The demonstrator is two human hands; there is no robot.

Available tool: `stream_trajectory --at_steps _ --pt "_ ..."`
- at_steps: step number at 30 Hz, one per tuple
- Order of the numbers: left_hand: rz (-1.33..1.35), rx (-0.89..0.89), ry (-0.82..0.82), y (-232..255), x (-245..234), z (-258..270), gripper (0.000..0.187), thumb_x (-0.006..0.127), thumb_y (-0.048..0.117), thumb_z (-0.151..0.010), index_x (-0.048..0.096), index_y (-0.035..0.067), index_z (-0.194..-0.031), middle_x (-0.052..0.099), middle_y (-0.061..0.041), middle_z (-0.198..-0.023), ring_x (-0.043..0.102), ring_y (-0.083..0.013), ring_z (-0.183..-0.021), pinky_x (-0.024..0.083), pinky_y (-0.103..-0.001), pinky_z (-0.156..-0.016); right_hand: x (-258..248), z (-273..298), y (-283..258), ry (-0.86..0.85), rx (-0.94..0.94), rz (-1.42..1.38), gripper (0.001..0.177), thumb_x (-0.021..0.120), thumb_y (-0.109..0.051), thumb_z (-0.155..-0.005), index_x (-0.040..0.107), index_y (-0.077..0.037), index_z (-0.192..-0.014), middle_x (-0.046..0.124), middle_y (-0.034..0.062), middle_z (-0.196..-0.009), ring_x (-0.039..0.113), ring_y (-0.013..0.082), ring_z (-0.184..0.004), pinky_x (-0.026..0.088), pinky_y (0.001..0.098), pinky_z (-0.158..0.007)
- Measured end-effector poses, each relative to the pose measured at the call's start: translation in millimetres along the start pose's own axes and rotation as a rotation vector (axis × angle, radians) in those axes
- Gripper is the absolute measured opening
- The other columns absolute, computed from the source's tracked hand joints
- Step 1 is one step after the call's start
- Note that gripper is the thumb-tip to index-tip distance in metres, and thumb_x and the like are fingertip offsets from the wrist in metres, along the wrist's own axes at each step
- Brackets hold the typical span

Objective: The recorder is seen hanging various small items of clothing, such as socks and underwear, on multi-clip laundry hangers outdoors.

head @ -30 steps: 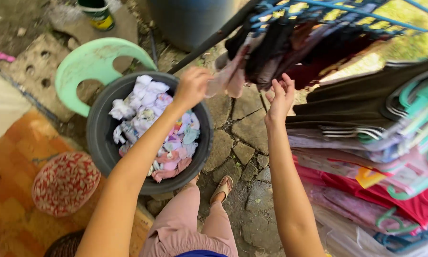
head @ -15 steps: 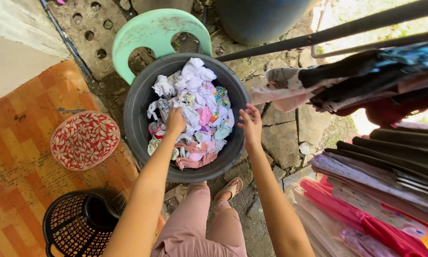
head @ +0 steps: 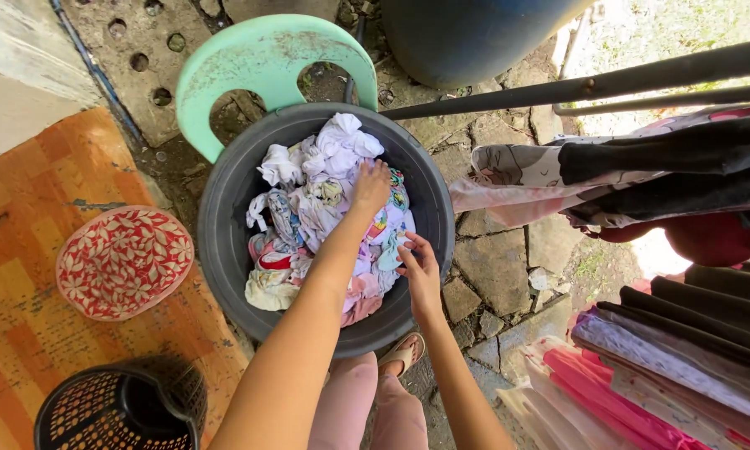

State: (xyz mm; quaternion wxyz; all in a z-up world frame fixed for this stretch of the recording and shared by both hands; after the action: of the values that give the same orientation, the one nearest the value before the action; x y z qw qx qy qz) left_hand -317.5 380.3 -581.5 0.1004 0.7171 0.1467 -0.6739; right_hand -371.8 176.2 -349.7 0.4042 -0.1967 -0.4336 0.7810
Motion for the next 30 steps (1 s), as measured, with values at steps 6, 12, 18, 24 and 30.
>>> stream_trajectory --at_steps 6,12,18,24,30 --pt "-0.053 -0.211 -0.354 -34.7 4.6 -2.8 0.066 0.052 0.035 -0.094 0.039 0.013 -0.155 0.061 -0.005 -0.132 0.052 -0.024 -0.117 0.043 -0.045 -0.087 -20.1 4.8 10.0 0.021 0.031 -0.042 0.043 0.068 -0.021 -0.094 0.059 -0.012 -0.134 0.061 0.0005 -0.116 0.061 0.0125 -0.098 0.051 0.0304 -0.081" --pt "-0.067 -0.307 -0.483 -54.6 -34.2 -3.7 0.071 0.055 0.053 -0.093 0.048 0.011 -0.149 0.067 -0.009 -0.111 0.061 -0.0308 -0.092 0.041 -0.049 -0.069 -39.8 10.4 4.2 0.048 0.07 0.01 0.042 0.065 -0.021 -0.095 0.058 -0.013 -0.136 0.058 0.0006 -0.117 0.062 0.0124 -0.099 0.053 0.0319 -0.083" --pt "-0.305 -0.2 -0.677 -60.6 -69.9 13.1 0.031 0.058 0.033 -0.097 0.079 0.011 -0.101 0.071 -0.006 -0.086 0.056 -0.0312 -0.09 0.037 -0.048 -0.056 -50.4 26.0 -5.8 0.034 0.047 -0.02 0.044 0.065 -0.02 -0.095 0.058 -0.012 -0.138 0.059 0.0002 -0.117 0.061 0.0124 -0.098 0.052 0.0321 -0.083" --pt "-0.132 -0.243 -0.593 -73.5 -79.4 52.8 0.02 0.062 0.027 -0.097 0.079 0.017 -0.1 0.076 -0.003 -0.1 0.064 -0.0321 -0.105 0.046 -0.056 -0.068 -51.3 48.0 -15.7 -0.014 0.052 -0.012 0.045 0.065 -0.023 -0.095 0.057 -0.013 -0.139 0.059 -0.0003 -0.116 0.061 0.0116 -0.098 0.051 0.0307 -0.081" --pt "0.633 -0.437 -0.137 -75.9 -213.3 111.1 0.03 0.077 0.033 -0.081 0.077 0.013 -0.103 0.076 -0.011 -0.091 0.07 -0.0312 -0.087 0.052 -0.043 -0.075 -33.3 66.4 -32.7 -0.125 0.008 -0.002 0.047 0.065 -0.028 -0.097 0.057 -0.012 -0.14 0.059 0.0015 -0.118 0.06 0.0121 -0.101 0.05 0.0322 -0.085"
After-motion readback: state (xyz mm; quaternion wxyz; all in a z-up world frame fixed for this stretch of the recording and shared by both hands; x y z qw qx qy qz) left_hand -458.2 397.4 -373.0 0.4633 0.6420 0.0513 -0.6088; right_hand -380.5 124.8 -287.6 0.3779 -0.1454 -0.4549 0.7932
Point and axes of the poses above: each hand's wrist, its own z-axis away from the middle knuckle, its own x-axis out of the palm, y = z × x, the point moved 7 cm from there along -z, towards the middle knuckle
